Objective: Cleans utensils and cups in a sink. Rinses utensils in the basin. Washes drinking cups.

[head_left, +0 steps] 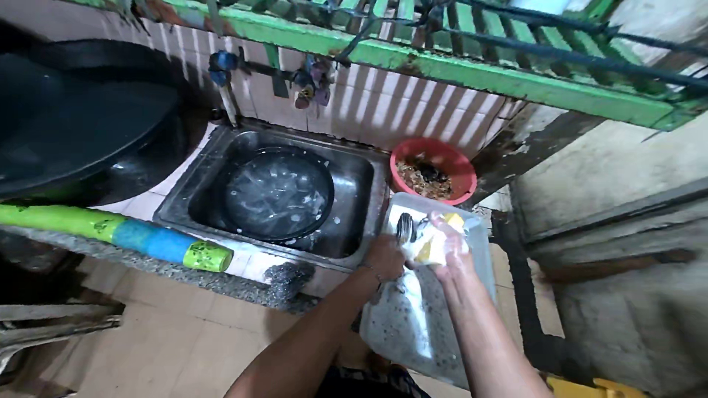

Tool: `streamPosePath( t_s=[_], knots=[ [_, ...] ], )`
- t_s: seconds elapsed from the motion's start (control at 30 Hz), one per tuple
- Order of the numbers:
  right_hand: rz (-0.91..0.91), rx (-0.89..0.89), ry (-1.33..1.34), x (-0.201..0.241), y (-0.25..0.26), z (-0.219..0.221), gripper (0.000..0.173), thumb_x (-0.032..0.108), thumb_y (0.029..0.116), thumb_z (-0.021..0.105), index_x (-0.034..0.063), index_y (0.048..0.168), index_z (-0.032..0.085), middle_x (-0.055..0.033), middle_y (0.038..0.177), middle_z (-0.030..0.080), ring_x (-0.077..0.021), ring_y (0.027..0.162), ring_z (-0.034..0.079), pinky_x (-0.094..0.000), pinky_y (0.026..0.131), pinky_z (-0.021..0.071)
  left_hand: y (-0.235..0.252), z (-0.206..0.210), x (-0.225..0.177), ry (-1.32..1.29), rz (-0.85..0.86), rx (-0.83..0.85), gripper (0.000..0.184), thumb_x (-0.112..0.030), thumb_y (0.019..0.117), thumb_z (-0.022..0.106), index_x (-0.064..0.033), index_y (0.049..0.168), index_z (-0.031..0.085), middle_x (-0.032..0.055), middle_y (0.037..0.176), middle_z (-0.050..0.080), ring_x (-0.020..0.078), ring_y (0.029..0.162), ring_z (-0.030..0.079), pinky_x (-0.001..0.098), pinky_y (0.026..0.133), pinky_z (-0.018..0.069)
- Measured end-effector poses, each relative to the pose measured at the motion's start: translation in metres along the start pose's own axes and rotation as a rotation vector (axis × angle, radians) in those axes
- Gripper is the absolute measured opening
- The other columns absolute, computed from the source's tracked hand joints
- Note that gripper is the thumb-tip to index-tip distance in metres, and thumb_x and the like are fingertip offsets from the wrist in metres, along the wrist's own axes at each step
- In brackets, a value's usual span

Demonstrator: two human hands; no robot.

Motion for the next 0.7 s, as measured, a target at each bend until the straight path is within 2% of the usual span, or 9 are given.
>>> streamPosePath(
  t_s=[0.07, 0.13, 0.2, 0.23, 0.37, 0.43, 0.53, 0.63, 0.7],
  knots=[
    [-0.043, -0.052, 0.09, -0.002, 0.012, -0.008, 0.032, 0.038, 0.1052, 0.055, 0.0118, 0.124, 0.056, -0.0016, 0.094, 0.064, -0.0112, 0.08, 0.065, -0.0345, 0.071, 0.0588, -0.01, 0.004, 0.0, 0.091, 0.039, 0.043, 0.026, -0.02, 0.1072, 0.055, -0.0005, 0.122, 0.064, 0.0104, 0.085, 0.065, 0.0175, 0.066, 0.056, 0.0347, 0.064, 0.0498],
    [-0.014, -0.076, 0.104, -0.01, 0.004, -0.001, 0.039, 0.045, 0.1062, 0.051, 0.0122, 0.127, 0.055, -0.0019, 0.097, 0.064, -0.0116, 0.082, 0.065, -0.0337, 0.073, 0.0584, -0.01, 0.006, -0.003, 0.203, 0.08, -0.028, 0.028, -0.018, 0.1047, 0.056, 0.0028, 0.121, 0.066, 0.0206, 0.101, 0.069, 0.031, 0.089, 0.067, 0.0488, 0.084, 0.0554],
    [0.014, -0.056, -0.019, -0.015, -0.016, 0.011, 0.034, 0.039, 0.1069, 0.053, 0.0102, 0.123, 0.058, -0.0029, 0.089, 0.066, -0.0118, 0.072, 0.065, -0.0314, 0.064, 0.058, -0.01, 0.002, -0.012, 0.265, 0.069, -0.06, 0.034, -0.014, 0.1056, 0.054, 0.0086, 0.13, 0.059, 0.0296, 0.126, 0.063, 0.0402, 0.118, 0.063, 0.0551, 0.104, 0.0492],
    [0.034, -0.057, -0.077, -0.015, -0.025, 0.016, 0.03, 0.033, 0.1057, 0.057, 0.0083, 0.122, 0.06, -0.0049, 0.086, 0.068, -0.0133, 0.069, 0.065, -0.0326, 0.061, 0.0576, -0.01, -0.002, -0.015, 0.28, 0.062, -0.055, 0.035, -0.014, 0.1064, 0.053, 0.0099, 0.131, 0.058, 0.0305, 0.129, 0.061, 0.0407, 0.12, 0.062, 0.055, 0.105, 0.0483],
    [-0.025, -0.115, -0.071, -0.007, -0.02, 0.009, 0.027, 0.026, 0.1053, 0.058, 0.0059, 0.123, 0.06, -0.0047, 0.093, 0.067, -0.0124, 0.077, 0.066, -0.0334, 0.068, 0.0584, -0.022, -0.004, -0.015, 0.311, 0.01, 0.076, 0.028, -0.016, 0.106, 0.055, 0.0025, 0.127, 0.059, 0.0175, 0.1, 0.068, 0.0237, 0.078, 0.067, 0.0401, 0.075, 0.057],
    [-0.056, -0.119, -0.073, -0.005, -0.012, 0.009, 0.028, 0.029, 0.1066, 0.056, 0.0071, 0.124, 0.057, -0.0033, 0.094, 0.066, -0.0109, 0.078, 0.065, -0.0317, 0.069, 0.0581, -0.032, -0.003, -0.02, 0.331, 0.009, 0.06, 0.026, -0.015, 0.1052, 0.056, 0.0053, 0.121, 0.061, 0.0217, 0.104, 0.067, 0.0313, 0.092, 0.067, 0.0478, 0.085, 0.0548],
    [-0.066, -0.024, -0.258, 0.006, -0.034, 0.024, 0.024, 0.018, 0.1031, 0.062, 0.0053, 0.123, 0.064, -0.0079, 0.096, 0.07, -0.0156, 0.077, 0.067, -0.0354, 0.068, 0.0585, -0.034, -0.009, -0.023, 0.335, 0.007, -0.039, 0.032, -0.013, 0.1053, 0.055, 0.0079, 0.129, 0.058, 0.0281, 0.123, 0.064, 0.0392, 0.115, 0.064, 0.054, 0.099, 0.0512],
    [-0.064, 0.035, -0.368, 0.021, -0.044, 0.03, 0.024, 0.015, 0.0988, 0.068, 0.0069, 0.121, 0.066, -0.0075, 0.094, 0.071, -0.016, 0.072, 0.067, -0.0348, 0.063, 0.0584, -0.036, -0.021, -0.015, 0.271, 0.088, -0.281, 0.034, -0.023, 0.1075, 0.054, 0.0056, 0.123, 0.065, 0.027, 0.116, 0.068, 0.0398, 0.11, 0.067, 0.0558, 0.098, 0.0528],
    [-0.034, 0.091, -0.479, 0.019, -0.042, 0.029, 0.026, 0.022, 0.0986, 0.07, 0.0065, 0.118, 0.066, -0.0082, 0.09, 0.07, -0.0165, 0.069, 0.065, -0.036, 0.062, 0.0575, -0.034, -0.033, -0.009, 0.082, 0.119, -0.447, 0.036, -0.032, 0.1067, 0.057, 0.0002, 0.118, 0.068, 0.0209, 0.103, 0.07, 0.0328, 0.092, 0.07, 0.0514, 0.084, 0.0568]
  ],
)
Point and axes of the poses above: each hand's wrist, its own y-axis towards the middle knuckle, its own z-axis out of the palm, x = y × z, the point moved 1 cm from there along y, towards the middle knuckle
